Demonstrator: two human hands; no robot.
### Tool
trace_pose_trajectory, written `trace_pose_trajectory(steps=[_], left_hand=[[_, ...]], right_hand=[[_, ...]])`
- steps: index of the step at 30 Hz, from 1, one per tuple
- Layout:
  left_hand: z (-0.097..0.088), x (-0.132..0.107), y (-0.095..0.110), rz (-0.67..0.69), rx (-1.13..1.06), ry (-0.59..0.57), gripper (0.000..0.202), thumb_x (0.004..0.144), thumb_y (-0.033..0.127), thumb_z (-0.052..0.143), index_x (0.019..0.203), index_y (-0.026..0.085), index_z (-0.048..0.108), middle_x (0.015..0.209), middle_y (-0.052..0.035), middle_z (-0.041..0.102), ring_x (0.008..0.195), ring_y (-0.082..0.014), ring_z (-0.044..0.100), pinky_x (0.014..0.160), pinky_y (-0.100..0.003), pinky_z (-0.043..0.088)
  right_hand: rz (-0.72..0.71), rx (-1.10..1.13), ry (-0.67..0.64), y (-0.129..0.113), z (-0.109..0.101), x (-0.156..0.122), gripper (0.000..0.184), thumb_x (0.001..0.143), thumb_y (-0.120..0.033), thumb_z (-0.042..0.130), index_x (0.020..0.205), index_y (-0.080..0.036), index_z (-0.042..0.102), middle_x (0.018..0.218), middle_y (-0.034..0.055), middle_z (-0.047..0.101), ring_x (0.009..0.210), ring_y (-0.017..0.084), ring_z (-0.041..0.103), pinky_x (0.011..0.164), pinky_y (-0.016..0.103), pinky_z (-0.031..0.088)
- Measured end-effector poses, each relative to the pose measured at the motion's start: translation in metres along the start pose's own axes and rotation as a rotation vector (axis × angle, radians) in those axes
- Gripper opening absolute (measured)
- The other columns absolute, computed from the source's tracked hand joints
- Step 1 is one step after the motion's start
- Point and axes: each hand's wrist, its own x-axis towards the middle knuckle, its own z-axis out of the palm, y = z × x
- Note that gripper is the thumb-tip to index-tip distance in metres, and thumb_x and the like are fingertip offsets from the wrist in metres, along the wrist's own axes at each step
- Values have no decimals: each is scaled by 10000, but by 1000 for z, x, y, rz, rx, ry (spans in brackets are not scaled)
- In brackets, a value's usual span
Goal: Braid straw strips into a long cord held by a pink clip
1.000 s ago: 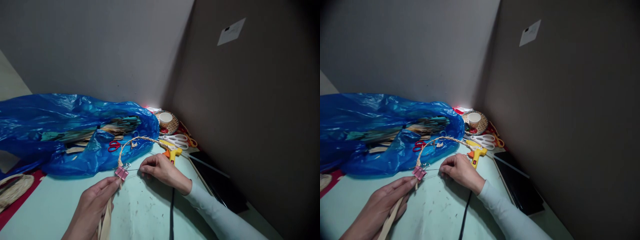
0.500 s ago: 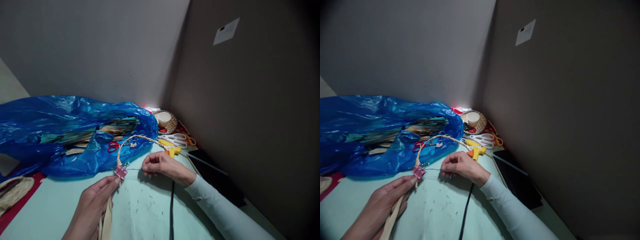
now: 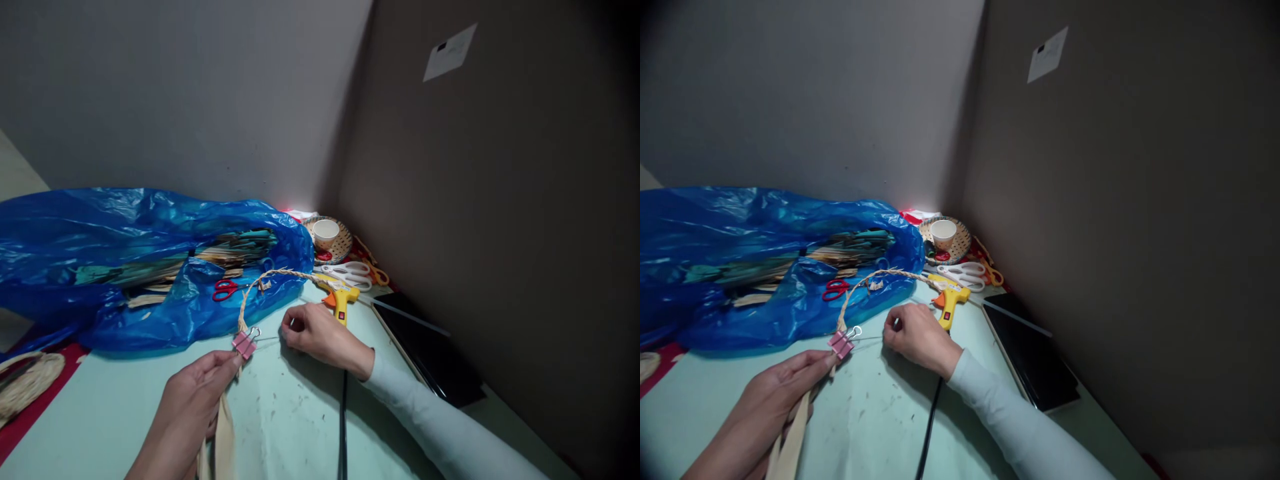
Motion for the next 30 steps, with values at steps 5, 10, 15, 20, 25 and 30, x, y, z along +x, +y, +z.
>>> trace_pose_trajectory(steps=[5,10,15,20,25,30], left_hand=[[-8,-1,1,-86,-48,-34,388,586,447,832,866,220,687,607,41,643,502,-111,546,433,-159,374],[-10,4,1,-82,-67,-25,386,595,435,833,892,234,690,647,45,640,444,-72,463,399,-150,332],[-7,12,3,-56,-54,6,361,591,389,840,867,219,683,630,55,636,439,-61,472,402,-138,332],[1,30,14,69,-70,14,307,592,361,821,766,172,653,540,52,604,434,-80,500,414,-161,344],[11,57,31,166,-93,68,277,572,331,794,705,156,625,452,72,544,383,-58,427,391,-164,271],[17,73,41,199,-99,88,260,541,322,781,654,163,609,388,93,487,336,-46,346,370,-174,211]], right_hand=[[-66,53,-148,3,-4,-17,145,791,-141,577,727,-148,706,611,7,661,575,120,576,596,212,399],[-78,174,-58,12,-3,-9,164,808,-180,565,706,-161,691,646,0,661,589,116,567,607,213,411],[-52,228,41,9,3,9,120,782,-200,558,752,-155,665,742,0,673,635,114,559,579,204,392],[-74,84,119,-3,3,32,109,734,-136,526,674,-162,613,808,5,698,747,145,579,641,237,368],[-77,4,103,0,-2,63,115,711,-115,558,606,-159,576,836,36,718,791,173,595,655,254,364],[-53,-4,122,9,-4,84,118,742,-132,549,668,-164,634,691,24,687,722,166,595,645,246,388]])
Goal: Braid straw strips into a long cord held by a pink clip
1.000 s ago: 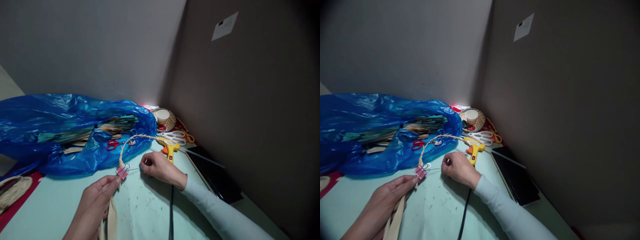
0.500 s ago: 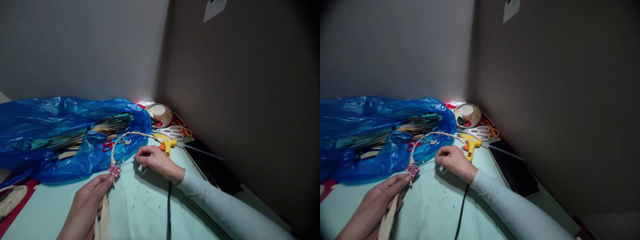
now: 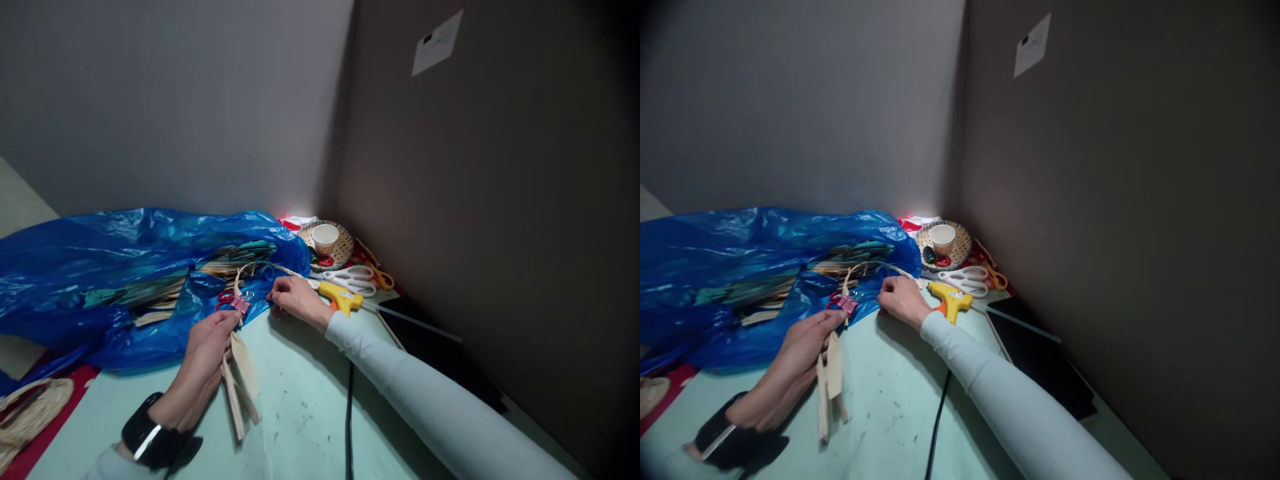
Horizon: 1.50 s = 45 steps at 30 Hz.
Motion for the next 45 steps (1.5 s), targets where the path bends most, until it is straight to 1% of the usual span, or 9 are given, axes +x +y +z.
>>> trace_pose_trajectory(steps=[5,9,14,21,27,32,37,41,45], left_hand=[[0,-6,1,-15,10,-26,272,520,334,792,649,165,624,408,72,535,363,-77,427,389,-182,285],[2,-12,-2,-24,15,-62,287,520,360,793,655,161,634,453,49,584,394,-94,474,411,-192,329],[6,-15,-3,-12,27,-85,274,523,353,790,631,159,630,461,52,577,409,-91,473,424,-192,330],[10,-17,-5,15,77,-106,270,542,373,775,628,164,628,462,54,558,405,-93,461,417,-194,315],[10,-4,-14,56,183,-121,229,596,372,735,608,174,621,403,73,480,352,-77,353,385,-192,200],[6,-6,-9,69,279,-162,206,586,340,717,550,175,599,422,57,500,386,-93,375,417,-203,218],[-4,-12,-9,49,336,-187,256,607,399,740,595,169,627,479,32,556,467,-130,460,466,-208,299],[-9,-14,-13,-1,296,-187,286,615,435,749,607,179,624,480,37,560,464,-128,467,465,-202,309],[-13,-18,-14,-83,220,-263,296,630,434,769,615,182,615,505,40,585,464,-122,493,462,-197,331]], right_hand=[[40,26,27,6,-7,-3,139,779,-173,572,804,-162,709,714,10,693,668,137,592,641,223,414],[62,22,52,3,-16,-14,132,762,-171,588,773,-163,719,735,5,692,693,135,593,637,210,414],[98,-4,14,6,-16,-17,171,759,-172,550,696,-156,709,619,-1,653,608,127,574,579,206,400],[69,-114,10,4,-14,-17,169,716,-132,570,745,-160,734,655,3,676,676,141,597,650,212,405],[76,-261,9,-1,-7,-13,205,728,-173,571,824,-187,751,753,36,707,734,176,612,671,242,400],[14,-363,-3,-1,-2,-14,227,732,-162,562,854,-198,751,822,75,715,769,207,616,667,270,376],[-36,-400,31,2,-2,-25,246,757,-140,504,817,-175,740,792,96,710,720,201,609,618,273,345],[-32,-379,53,5,-4,-30,242,755,-144,507,815,-171,740,731,77,702,653,176,589,573,256,332],[-22,-340,70,6,-6,-32,235,764,-150,517,823,-174,744,755,65,717,681,170,602,562,243,329]])
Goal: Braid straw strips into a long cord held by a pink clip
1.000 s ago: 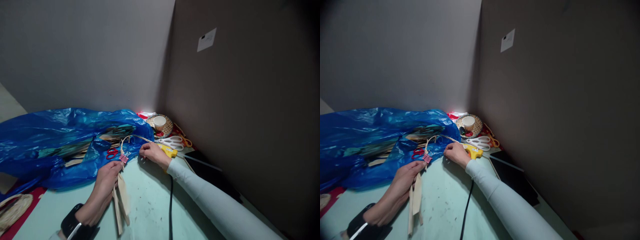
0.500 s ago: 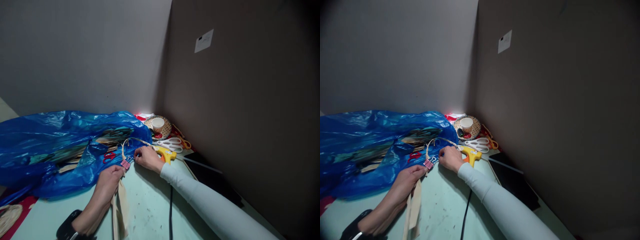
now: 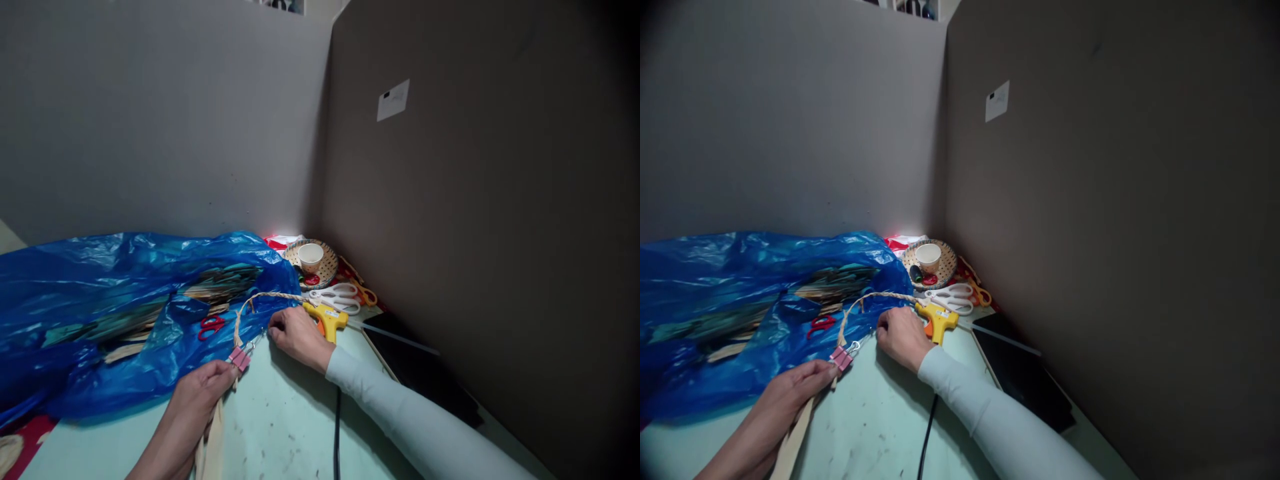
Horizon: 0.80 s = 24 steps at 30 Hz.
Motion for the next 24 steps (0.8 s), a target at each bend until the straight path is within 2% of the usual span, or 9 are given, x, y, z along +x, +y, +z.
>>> trace_pose_trajectory(steps=[3,6,10,16,21,23,24], left_hand=[[-1,-5,1,-64,-110,-30,307,598,427,809,685,181,646,541,39,634,489,-129,541,471,-199,381],[-1,-9,2,-73,-160,-20,303,591,394,826,719,175,661,506,61,626,455,-101,518,439,-173,355],[-2,-9,2,-69,-161,-28,302,612,400,818,738,176,658,543,55,655,490,-109,549,466,-175,385],[-3,-4,-3,-60,-95,-69,321,624,429,805,728,169,649,583,36,654,544,-140,572,508,-205,404],[2,-8,-8,-111,-118,-68,366,586,447,823,756,175,648,601,24,663,544,-151,593,503,-213,420],[7,-12,-8,-126,-146,-42,397,573,446,828,809,179,653,570,31,641,489,-125,561,462,-190,389],[10,-15,-8,-128,-151,-24,412,577,452,823,837,181,654,503,57,585,422,-92,494,421,-166,336]], right_hand=[[16,30,19,-1,-1,-1,235,782,-153,516,835,-176,744,779,54,723,702,162,609,574,234,337],[30,49,51,-3,-1,-1,243,802,-155,501,857,-174,737,787,45,718,712,154,605,603,231,350],[32,58,67,-6,2,-1,250,818,-168,490,890,-182,729,800,34,715,714,150,598,619,232,353],[6,14,39,-3,7,-4,202,778,-171,527,834,-186,721,795,50,714,707,174,589,591,261,316],[3,-22,71,0,1,-6,219,799,-155,505,924,-178,684,811,58,687,729,183,580,600,268,323],[-4,-34,87,-3,-4,-11,231,805,-154,511,979,-167,663,880,74,678,791,195,582,638,274,346],[-13,-39,98,-5,-7,-16,238,808,-153,513,1002,-161,652,928,85,671,843,203,580,671,277,359]])
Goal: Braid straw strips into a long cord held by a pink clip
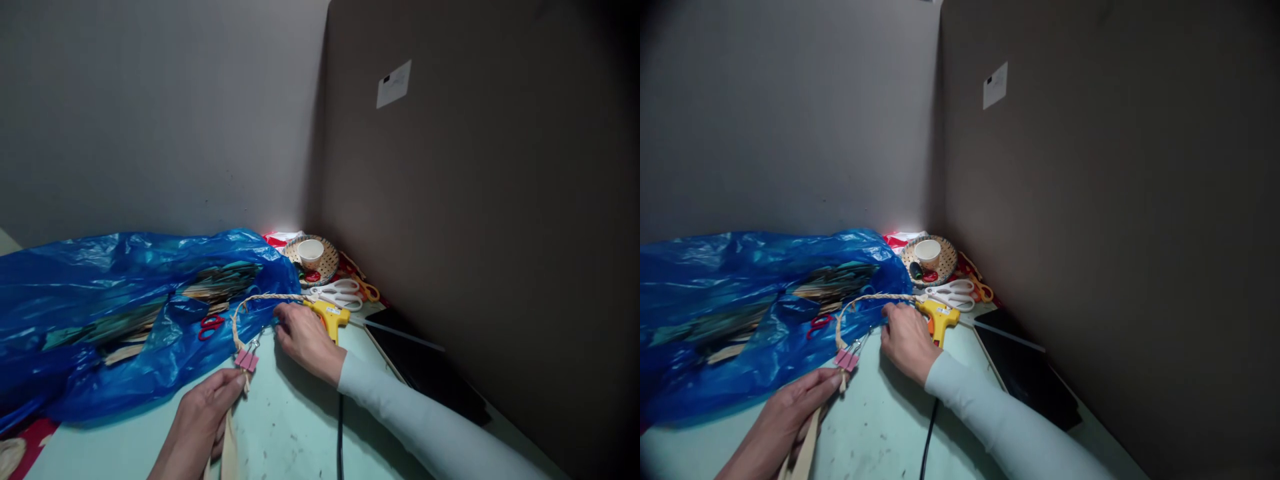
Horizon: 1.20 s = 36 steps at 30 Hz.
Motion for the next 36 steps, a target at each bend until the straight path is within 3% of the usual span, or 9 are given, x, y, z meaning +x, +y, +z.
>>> trace_pose_trajectory(steps=[3,5,11,15,21,23,27,31,36], left_hand=[[9,-6,-2,-15,-20,16,455,612,479,788,928,185,641,346,141,341,318,-22,228,364,-123,139],[15,-8,-3,-19,-71,-5,499,620,481,776,988,183,617,328,154,314,314,-14,185,364,-119,109],[25,-13,-12,40,-141,-83,629,606,444,788,1110,170,531,350,119,448,285,-45,328,353,-142,194],[27,-25,-17,101,-114,-114,636,663,417,751,1187,190,471,486,69,579,399,-127,550,420,-193,370],[28,-41,-17,127,-17,-117,482,678,438,757,1022,190,528,566,86,567,364,-12,304,388,-135,173],[27,-41,-16,128,15,-126,424,683,432,751,958,200,526,546,101,532,378,-25,319,395,-139,181],[20,-41,-12,169,182,-146,310,716,432,708,861,210,547,542,84,532,391,-65,367,404,-175,226],[15,-44,-7,404,585,-71,145,785,351,648,749,217,604,621,14,647,586,-163,551,555,-229,380],[13,-46,-7,489,848,-17,310,883,415,502,636,231,543,568,35,580,567,-159,518,579,-234,362]], right_hand=[[-27,24,26,-8,-10,-19,236,824,-128,501,1018,-152,633,1009,96,649,928,205,566,762,287,378],[-7,112,-16,-13,-14,-35,196,848,-130,484,968,-155,638,930,74,659,842,182,576,750,285,385],[136,657,-347,-25,-5,-67,194,888,-318,529,809,-163,613,700,21,625,679,159,584,649,263,410],[263,1053,-548,-25,10,-71,101,871,-274,491,893,-178,517,736,4,578,570,132,567,540,243,435],[38,540,-407,-24,-1,-79,223,897,-175,409,733,-160,560,700,8,569,643,118,499,618,235,356],[-11,431,-349,-26,-5,-83,273,938,-204,382,725,-163,548,723,21,602,694,133,514,651,248,343],[-6,394,-281,-29,-3,-90,353,980,-259,358,698,-170,551,686,9,604,653,122,493,637,246,317],[12,417,-216,-30,-3,-91,318,957,-250,416,696,-169,579,647,-14,567,611,104,436,593,238,280],[99,513,-212,-29,-4,-87,302,870,-216,502,575,-160,475,515,-56,369,535,82,317,500,226,218]])
